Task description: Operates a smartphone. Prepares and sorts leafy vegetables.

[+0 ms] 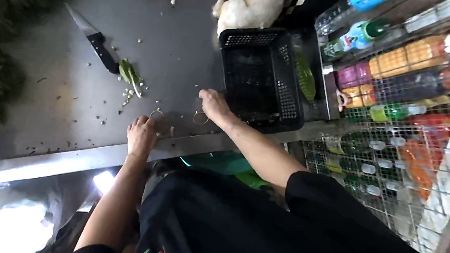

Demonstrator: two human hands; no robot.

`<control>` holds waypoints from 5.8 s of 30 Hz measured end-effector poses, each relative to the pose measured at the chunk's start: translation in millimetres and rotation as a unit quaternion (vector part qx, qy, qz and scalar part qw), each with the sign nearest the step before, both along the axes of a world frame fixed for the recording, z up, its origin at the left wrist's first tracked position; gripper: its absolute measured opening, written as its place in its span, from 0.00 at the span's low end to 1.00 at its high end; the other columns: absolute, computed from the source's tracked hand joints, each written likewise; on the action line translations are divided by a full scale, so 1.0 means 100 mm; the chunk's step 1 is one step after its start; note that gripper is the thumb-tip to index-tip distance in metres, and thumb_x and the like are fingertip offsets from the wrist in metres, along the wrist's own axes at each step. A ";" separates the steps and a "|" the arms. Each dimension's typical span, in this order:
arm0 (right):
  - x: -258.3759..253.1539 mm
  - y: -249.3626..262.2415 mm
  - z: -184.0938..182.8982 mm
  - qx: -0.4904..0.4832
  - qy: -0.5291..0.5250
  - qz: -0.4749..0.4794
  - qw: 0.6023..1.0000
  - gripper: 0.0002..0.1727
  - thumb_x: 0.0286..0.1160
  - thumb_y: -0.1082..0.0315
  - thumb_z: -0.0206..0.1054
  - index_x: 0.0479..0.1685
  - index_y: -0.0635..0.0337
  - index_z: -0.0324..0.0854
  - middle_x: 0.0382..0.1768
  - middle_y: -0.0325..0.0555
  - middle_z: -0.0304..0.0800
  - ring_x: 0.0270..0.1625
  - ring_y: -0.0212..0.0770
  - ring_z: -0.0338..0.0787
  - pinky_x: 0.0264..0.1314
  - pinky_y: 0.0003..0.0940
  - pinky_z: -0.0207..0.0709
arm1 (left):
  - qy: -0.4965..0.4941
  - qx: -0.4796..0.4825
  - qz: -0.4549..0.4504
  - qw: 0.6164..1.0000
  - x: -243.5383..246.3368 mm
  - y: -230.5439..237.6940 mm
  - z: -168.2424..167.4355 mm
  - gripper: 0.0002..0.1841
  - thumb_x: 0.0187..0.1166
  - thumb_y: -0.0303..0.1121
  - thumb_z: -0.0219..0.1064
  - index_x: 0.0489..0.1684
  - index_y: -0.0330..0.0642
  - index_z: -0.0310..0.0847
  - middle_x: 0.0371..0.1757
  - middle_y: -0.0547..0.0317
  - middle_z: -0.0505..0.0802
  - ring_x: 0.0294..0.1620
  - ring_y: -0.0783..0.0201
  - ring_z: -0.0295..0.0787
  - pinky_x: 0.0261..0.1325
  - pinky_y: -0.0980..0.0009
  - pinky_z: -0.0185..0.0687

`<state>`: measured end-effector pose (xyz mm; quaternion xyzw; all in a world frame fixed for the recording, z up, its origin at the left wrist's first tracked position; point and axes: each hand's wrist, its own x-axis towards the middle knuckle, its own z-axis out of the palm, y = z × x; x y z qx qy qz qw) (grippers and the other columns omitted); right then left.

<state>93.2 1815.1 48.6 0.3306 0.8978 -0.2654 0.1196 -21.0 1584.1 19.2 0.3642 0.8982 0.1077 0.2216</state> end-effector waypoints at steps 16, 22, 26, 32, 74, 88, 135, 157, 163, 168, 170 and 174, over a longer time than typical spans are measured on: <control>-0.10 0.42 0.35 -0.058 -0.002 0.155 0.986 0.16 0.76 0.74 0.67 0.61 0.66 0.86 0.65 0.59 0.87 0.68 0.57 0.87 0.71 0.59 0.79 | -0.295 0.331 0.250 0.861 0.29 0.00 0.44 0.23 0.86 0.34 0.64 0.78 0.40 0.67 0.50 0.49 0.91 0.45 0.61 0.92 0.56 0.59 0.88; -0.05 0.05 0.16 0.101 -0.154 0.193 0.964 0.10 0.78 0.78 0.60 0.46 0.74 0.86 0.54 0.68 0.88 0.56 0.67 0.90 0.51 0.64 0.84 | -0.433 0.455 0.325 0.707 0.36 -0.13 0.65 0.20 0.86 0.28 0.59 0.75 0.55 0.69 0.51 0.62 0.90 0.32 0.73 0.85 0.39 0.75 0.84; -0.01 0.05 0.08 0.123 -0.150 0.190 0.963 0.13 0.82 0.77 0.56 0.53 0.76 0.83 0.57 0.70 0.87 0.57 0.67 0.90 0.52 0.62 0.84 | -0.289 0.298 0.273 0.868 0.34 -0.21 0.62 0.25 0.86 0.32 0.64 0.82 0.50 0.68 0.70 0.53 0.87 0.41 0.61 0.90 0.41 0.62 0.88; -0.18 0.22 0.16 -0.007 -0.095 0.123 0.988 0.19 0.73 0.57 0.69 0.52 0.65 0.84 0.53 0.61 0.89 0.60 0.61 0.90 0.55 0.66 0.81 | -0.118 0.137 0.117 0.976 0.31 0.17 0.46 0.15 0.84 0.34 0.66 0.65 0.50 0.87 0.70 0.52 0.88 0.65 0.50 0.88 0.67 0.43 0.82; 0.36 -0.74 0.18 -0.279 0.255 -0.209 0.902 0.19 0.82 0.77 0.62 0.70 0.66 0.72 0.43 0.54 0.93 0.45 0.43 0.93 0.56 0.44 0.86 | -0.388 0.331 0.107 0.853 -0.24 -0.49 0.56 0.17 0.83 0.28 0.67 0.68 0.36 0.82 0.48 0.51 0.97 0.48 0.61 0.97 0.61 0.60 0.91; 1.67 -0.51 0.45 -0.312 0.229 0.057 0.920 0.14 0.80 0.61 0.71 0.44 0.65 0.92 0.42 0.50 0.94 0.46 0.39 0.91 0.57 0.39 0.83 | -0.351 0.299 0.088 0.883 1.65 0.01 0.80 0.14 0.81 0.27 0.60 0.57 0.33 0.88 0.47 0.58 0.96 0.45 0.71 0.92 0.54 0.70 0.89; 2.36 0.12 0.48 -0.485 0.307 0.104 0.812 0.07 0.71 0.74 0.72 0.42 0.69 0.86 0.35 0.46 0.89 0.39 0.32 0.86 0.47 0.31 0.81 | -0.524 0.402 -0.075 0.747 2.41 0.65 1.08 0.27 0.83 0.51 0.66 0.76 0.48 0.75 0.63 0.55 0.90 0.46 0.63 0.92 0.44 0.66 0.92; 3.72 1.84 0.34 0.201 0.048 -0.161 0.965 0.25 0.84 0.69 0.58 0.80 0.54 0.74 0.53 0.58 0.93 0.57 0.62 0.92 0.71 0.64 0.75 | -0.305 0.313 -0.035 0.899 1.97 0.19 0.69 0.25 0.81 0.42 0.65 0.64 0.26 0.78 0.58 0.52 0.94 0.55 0.69 0.93 0.61 0.71 0.89; 3.84 1.36 -0.22 0.202 0.065 -0.115 0.970 0.28 0.86 0.66 0.61 0.86 0.55 0.68 0.67 0.60 0.88 0.71 0.64 0.86 0.74 0.67 0.71 | -0.248 0.272 0.042 0.929 1.88 -0.02 0.72 0.21 0.80 0.37 0.65 0.61 0.27 0.81 0.56 0.49 0.93 0.53 0.70 0.93 0.59 0.71 0.89; 3.82 1.24 0.00 0.150 0.055 -0.156 0.975 0.35 0.79 0.62 0.70 0.88 0.56 0.66 0.73 0.65 0.82 0.75 0.72 0.78 0.76 0.75 0.67 | -0.179 0.129 0.160 0.962 1.71 -0.25 0.81 0.18 0.84 0.37 0.67 0.64 0.35 0.84 0.57 0.48 0.94 0.57 0.62 0.93 0.66 0.61 0.87; 3.78 1.17 0.07 0.149 0.057 -0.167 0.973 0.33 0.79 0.63 0.68 0.85 0.55 0.69 0.75 0.68 0.79 0.78 0.74 0.75 0.79 0.75 0.64 | -0.143 0.119 0.203 0.961 1.57 -0.39 0.79 0.17 0.83 0.37 0.68 0.63 0.36 0.85 0.58 0.48 0.94 0.58 0.60 0.93 0.67 0.58 0.87; 3.43 0.98 0.35 0.141 0.137 -0.189 0.962 0.22 0.88 0.69 0.56 0.76 0.67 0.76 0.67 0.75 0.82 0.69 0.73 0.83 0.74 0.66 0.73 | -0.045 0.146 0.301 0.941 0.94 -0.83 0.63 0.23 0.83 0.39 0.68 0.75 0.40 0.78 0.69 0.46 0.89 0.69 0.53 0.88 0.73 0.51 0.82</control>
